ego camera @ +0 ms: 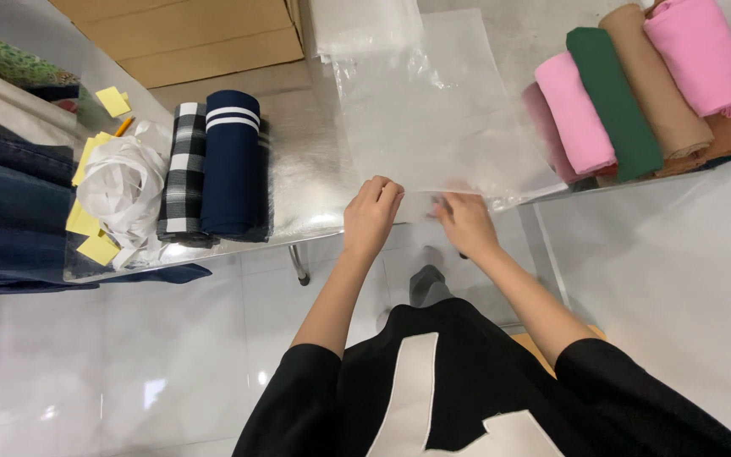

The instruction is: The person takes a green garment off a hanger, folds it neatly on a metal table, and places it with other folded items. Then, the person takes a pink garment, places it inside a clear plastic bag, and seals the bag.

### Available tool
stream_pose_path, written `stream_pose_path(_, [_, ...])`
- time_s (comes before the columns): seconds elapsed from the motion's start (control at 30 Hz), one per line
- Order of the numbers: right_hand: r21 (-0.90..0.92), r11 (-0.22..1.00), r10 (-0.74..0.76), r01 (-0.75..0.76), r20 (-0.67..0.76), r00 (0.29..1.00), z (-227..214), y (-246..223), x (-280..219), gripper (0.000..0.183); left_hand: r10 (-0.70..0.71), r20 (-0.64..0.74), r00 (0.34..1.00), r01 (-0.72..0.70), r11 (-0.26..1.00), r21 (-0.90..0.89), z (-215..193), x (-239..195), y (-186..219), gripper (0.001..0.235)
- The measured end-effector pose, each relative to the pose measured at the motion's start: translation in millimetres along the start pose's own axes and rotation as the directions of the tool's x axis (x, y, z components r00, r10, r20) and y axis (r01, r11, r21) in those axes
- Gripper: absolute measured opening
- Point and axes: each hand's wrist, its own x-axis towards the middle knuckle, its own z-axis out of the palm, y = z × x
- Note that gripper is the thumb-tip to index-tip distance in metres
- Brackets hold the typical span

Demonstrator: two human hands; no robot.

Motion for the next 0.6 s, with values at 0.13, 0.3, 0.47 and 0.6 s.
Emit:
stream_pose_path(0.13, [-0.178, 0.940, 0.334, -0.291, 0.313, 0.889, -39, -16, 31, 0.064, -0.032, -0.086, 0.996, 0.029, 0.999, -0.036, -19, 4, -6, 0.007])
stream_pose_path(0.3, [-0.227, 0.918, 0.390, -0.325, 0.378, 0.840, -21, -39, 91, 0.072, 0.005, -0.139, 0.990, -0.016, 0.997, -0.081, -32, 12, 5, 0.009])
stream_pose_path(0.47, [-0.274, 0.899, 0.425, -0.341, 0.366, 0.828, 38, -5, 131, 0.081, 0.028, -0.226, 0.974, -0.051, 0.994, -0.098, -39, 20, 3, 0.009])
stream_pose_path(0.6, [-0.312, 0.867, 0.493, -0.388, 0.428, 0.757, 35, -4, 180, 0.097, 0.055, -0.285, 0.957, -0.080, 0.994, -0.078, -40, 25, -21, 0.012])
